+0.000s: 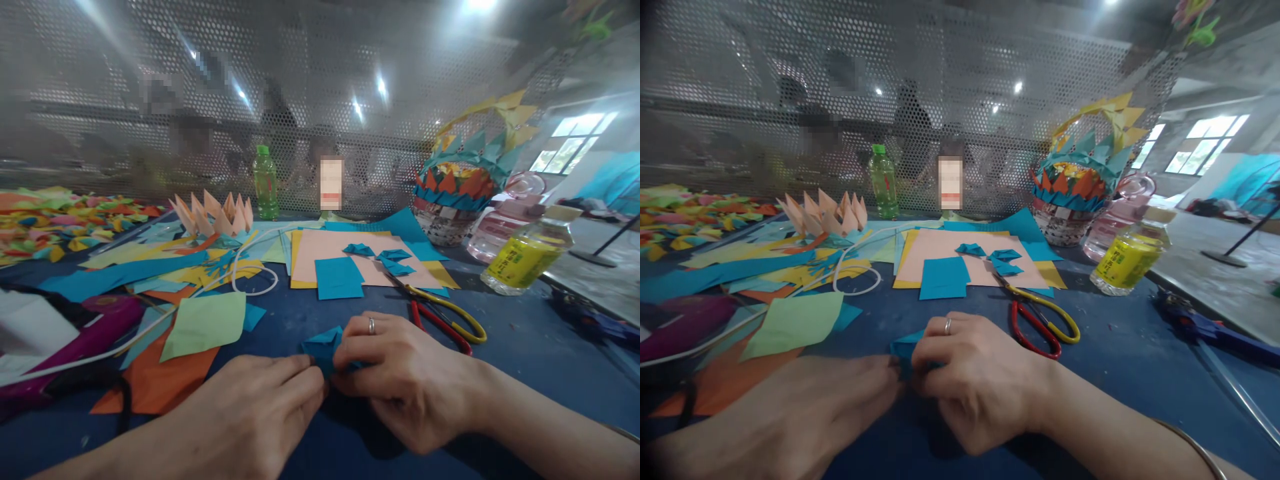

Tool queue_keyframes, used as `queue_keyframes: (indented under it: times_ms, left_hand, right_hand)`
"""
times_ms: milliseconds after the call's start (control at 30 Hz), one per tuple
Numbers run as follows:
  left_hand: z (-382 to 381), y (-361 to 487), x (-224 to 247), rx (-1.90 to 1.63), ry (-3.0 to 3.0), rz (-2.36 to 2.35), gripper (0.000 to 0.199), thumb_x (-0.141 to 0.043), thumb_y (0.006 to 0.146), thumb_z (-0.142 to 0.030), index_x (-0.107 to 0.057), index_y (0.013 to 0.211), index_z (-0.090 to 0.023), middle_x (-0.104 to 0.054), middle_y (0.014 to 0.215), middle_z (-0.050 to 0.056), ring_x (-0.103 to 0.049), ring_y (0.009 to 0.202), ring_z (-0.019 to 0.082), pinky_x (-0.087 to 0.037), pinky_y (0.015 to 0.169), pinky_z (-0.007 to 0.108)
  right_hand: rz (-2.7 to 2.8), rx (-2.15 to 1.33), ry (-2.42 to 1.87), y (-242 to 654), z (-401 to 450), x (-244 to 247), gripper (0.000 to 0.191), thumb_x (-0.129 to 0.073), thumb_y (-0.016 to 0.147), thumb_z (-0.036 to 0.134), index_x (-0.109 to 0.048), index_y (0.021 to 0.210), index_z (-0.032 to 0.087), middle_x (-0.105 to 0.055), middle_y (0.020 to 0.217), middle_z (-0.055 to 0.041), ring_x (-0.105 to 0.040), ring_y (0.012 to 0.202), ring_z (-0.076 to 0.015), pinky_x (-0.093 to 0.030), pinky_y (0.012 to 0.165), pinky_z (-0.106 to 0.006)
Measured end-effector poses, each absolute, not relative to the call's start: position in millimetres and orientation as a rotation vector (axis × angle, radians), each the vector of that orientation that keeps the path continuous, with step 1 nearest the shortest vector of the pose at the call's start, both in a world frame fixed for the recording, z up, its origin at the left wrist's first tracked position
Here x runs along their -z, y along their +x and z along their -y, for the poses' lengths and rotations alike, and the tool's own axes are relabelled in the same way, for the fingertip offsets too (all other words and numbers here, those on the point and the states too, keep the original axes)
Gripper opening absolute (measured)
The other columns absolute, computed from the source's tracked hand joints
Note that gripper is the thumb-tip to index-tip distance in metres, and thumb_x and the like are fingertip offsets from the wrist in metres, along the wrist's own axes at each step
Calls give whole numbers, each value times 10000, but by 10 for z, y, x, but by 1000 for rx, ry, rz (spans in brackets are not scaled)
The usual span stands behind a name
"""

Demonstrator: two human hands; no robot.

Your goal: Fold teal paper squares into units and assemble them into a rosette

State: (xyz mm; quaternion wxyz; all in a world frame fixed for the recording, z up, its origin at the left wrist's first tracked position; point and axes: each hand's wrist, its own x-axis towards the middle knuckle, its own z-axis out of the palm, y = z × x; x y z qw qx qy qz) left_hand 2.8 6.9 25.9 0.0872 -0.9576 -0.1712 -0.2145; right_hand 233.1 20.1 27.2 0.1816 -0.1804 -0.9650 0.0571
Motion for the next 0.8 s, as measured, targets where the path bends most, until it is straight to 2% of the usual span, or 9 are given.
queue_keyframes:
  times_ms: [133,233,333,467,567,700,800]
  left_hand:
    - [-36,54,-276,716,-2859,530,620,-122,1059,-166,-678,783,-183,-667,721,21,-557,598,156,-418,543,282]
    - [1,65,-253,763,-2840,639,645,-87,1064,-181,-658,763,-190,-664,707,17,-571,608,152,-416,562,281]
    - [-10,63,-226,747,-2825,634,588,-137,1057,-156,-641,757,-191,-658,704,10,-573,605,155,-414,556,279]
    - [-64,39,-205,650,-2927,551,450,-265,1015,-121,-620,748,-194,-642,709,-5,-570,590,145,-407,516,257]
    - [-51,20,-206,623,-2935,605,392,-316,1000,-136,-615,754,-197,-641,715,-5,-579,623,149,-426,547,250]
    - [26,-2,-221,612,-2857,655,461,-227,1027,-126,-656,874,-195,-681,789,24,-605,710,162,-457,642,263]
    - [49,-21,-217,600,-2833,668,419,-266,1010,-113,-670,942,-199,-700,840,28,-618,730,171,-460,629,272]
  right_hand:
    - [2768,-79,-498,2316,-181,-277,215,-550,708,96,-705,852,136,-664,834,-34,-542,810,-193,-408,709,-349]
    - [2805,52,-518,2329,-193,-294,122,-564,728,127,-676,776,138,-641,788,-30,-536,808,-197,-394,691,-353]
    - [2820,158,-530,2337,-198,-294,67,-572,730,143,-636,707,144,-622,764,-29,-524,802,-199,-386,678,-354]
    - [2812,122,-478,2325,-181,-273,62,-569,730,155,-628,717,145,-612,755,-22,-509,768,-185,-382,654,-346]
    - [2799,59,-471,2323,-180,-275,84,-556,723,150,-638,734,146,-615,746,-27,-507,748,-183,-395,653,-343]
    - [2742,-24,-510,2357,-230,-285,158,-518,726,95,-661,760,154,-655,757,-54,-530,787,-207,-437,695,-349]
    - [2633,-149,-533,2389,-289,-265,345,-456,745,5,-697,940,156,-686,910,-72,-550,869,-205,-470,780,-344]
